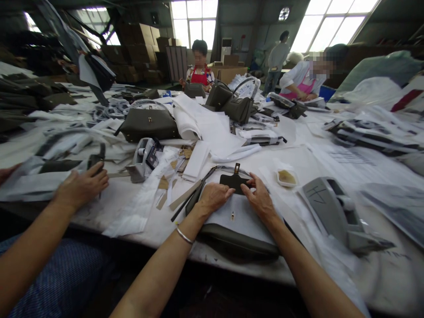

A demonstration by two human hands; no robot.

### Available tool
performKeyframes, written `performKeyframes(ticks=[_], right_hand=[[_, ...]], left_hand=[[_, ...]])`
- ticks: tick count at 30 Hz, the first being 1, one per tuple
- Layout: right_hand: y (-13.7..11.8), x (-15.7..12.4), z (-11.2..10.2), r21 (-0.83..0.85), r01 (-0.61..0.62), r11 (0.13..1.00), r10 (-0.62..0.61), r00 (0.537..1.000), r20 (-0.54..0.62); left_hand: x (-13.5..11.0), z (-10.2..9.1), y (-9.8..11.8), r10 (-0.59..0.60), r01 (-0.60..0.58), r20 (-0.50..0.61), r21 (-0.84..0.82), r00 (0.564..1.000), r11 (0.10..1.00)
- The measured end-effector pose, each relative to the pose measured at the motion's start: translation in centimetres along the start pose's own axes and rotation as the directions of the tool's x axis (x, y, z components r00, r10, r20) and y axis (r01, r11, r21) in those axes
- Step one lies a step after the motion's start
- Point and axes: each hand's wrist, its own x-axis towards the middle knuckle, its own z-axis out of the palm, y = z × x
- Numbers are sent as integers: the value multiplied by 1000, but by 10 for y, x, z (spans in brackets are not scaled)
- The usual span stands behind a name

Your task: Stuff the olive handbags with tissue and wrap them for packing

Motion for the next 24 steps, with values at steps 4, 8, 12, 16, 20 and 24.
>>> performKeyframes(ticks=[4,8,12,16,20,24], right_hand=[[-4,-2,-4,133,28,991,-17,996,-86],[-9,-4,-9,196,56,979,-55,998,-6],[-14,-7,-12,278,165,946,-184,982,42],[-18,-12,-13,364,197,910,-235,970,62],[-21,-16,-14,409,166,897,-241,961,139],[-28,-17,-16,368,228,901,-323,920,220]], left_hand=[[-1,-5,1,35,-35,4,-4,999,999],[-4,-16,0,160,-167,-99,-60,982,984],[-8,-36,-1,302,-301,-19,-166,953,939],[-24,-64,8,348,-297,243,-224,905,928],[-58,-74,30,287,-271,311,-95,906,958],[-90,-57,48,186,-184,146,-29,972,983]])
